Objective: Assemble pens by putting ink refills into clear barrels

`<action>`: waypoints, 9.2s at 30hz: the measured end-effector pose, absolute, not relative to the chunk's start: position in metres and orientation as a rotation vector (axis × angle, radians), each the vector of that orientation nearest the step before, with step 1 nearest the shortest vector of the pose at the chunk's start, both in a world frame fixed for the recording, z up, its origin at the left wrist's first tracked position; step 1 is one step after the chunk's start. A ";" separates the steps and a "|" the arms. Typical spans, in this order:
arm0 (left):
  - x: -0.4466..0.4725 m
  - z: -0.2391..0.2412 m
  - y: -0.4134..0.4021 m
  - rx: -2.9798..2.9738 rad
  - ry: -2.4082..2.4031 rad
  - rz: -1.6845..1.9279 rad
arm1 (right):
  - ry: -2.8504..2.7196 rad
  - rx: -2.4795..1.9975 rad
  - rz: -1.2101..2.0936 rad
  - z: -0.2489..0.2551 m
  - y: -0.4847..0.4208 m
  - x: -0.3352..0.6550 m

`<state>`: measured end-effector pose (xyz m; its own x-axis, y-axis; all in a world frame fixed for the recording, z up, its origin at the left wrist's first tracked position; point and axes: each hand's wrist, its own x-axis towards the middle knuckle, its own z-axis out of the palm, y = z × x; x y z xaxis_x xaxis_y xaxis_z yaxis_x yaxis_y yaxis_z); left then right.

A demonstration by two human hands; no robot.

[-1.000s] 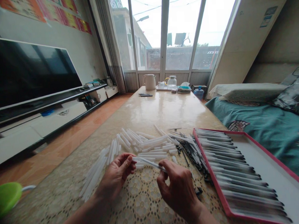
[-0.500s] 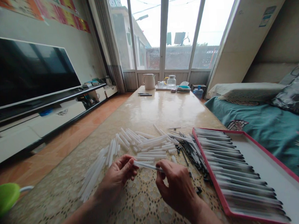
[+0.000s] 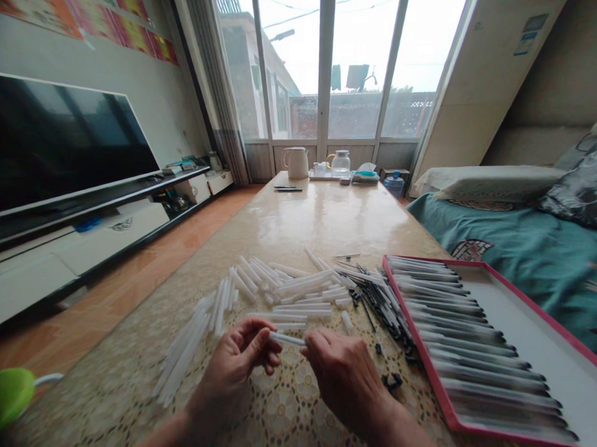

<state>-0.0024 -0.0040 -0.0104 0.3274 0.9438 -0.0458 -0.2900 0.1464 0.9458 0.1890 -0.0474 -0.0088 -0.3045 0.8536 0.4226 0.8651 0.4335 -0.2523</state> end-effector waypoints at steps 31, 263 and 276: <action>0.003 -0.004 -0.004 1.160 0.929 0.980 | -1.779 -2.298 -0.349 0.040 -0.030 0.386; 0.005 0.002 -0.005 1.326 1.001 1.085 | -1.727 -1.464 0.582 -0.004 -0.037 0.194; 0.004 0.030 0.038 2.259 1.141 0.801 | -1.557 -1.553 0.515 -0.004 -0.035 0.207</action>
